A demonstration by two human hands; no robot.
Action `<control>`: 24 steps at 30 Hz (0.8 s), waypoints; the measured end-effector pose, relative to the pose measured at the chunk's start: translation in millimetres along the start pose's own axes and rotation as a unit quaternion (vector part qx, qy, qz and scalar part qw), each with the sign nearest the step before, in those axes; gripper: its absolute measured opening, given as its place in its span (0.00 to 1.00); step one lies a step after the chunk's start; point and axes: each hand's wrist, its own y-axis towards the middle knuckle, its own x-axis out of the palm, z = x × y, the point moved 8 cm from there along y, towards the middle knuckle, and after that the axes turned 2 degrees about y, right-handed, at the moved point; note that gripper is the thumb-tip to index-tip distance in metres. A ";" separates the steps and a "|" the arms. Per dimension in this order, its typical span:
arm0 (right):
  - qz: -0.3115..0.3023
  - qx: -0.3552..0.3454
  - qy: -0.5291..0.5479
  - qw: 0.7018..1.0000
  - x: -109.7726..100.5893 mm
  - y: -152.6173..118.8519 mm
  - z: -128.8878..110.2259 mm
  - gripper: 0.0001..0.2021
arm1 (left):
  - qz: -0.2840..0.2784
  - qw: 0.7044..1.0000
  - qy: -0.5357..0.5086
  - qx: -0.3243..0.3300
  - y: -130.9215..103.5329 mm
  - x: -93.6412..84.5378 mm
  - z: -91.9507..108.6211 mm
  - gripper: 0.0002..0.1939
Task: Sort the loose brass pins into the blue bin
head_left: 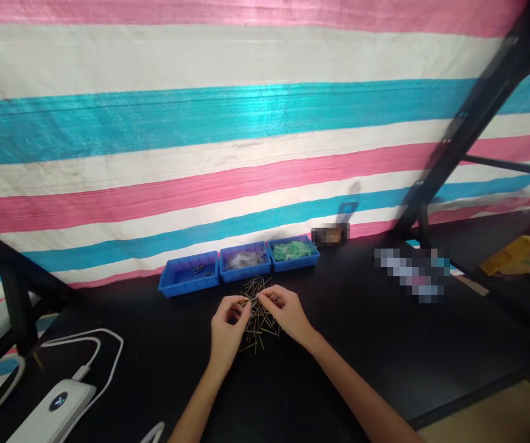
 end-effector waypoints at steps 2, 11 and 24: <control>0.004 -0.012 -0.067 0.998 -2.0 -0.8 -2.9 0.09 | 0.021 1.000 0.002 -0.016 3.3 -5.9 -5.1 0.11; -0.002 -0.062 -0.193 0.979 -6.4 -3.9 -11.8 0.08 | 0.205 0.976 -0.054 -0.039 42.9 -69.5 -23.5 0.18; -0.010 -0.074 -0.237 0.969 -4.5 -3.8 -6.1 0.08 | 0.132 0.989 0.062 0.028 30.5 -52.5 11.6 0.22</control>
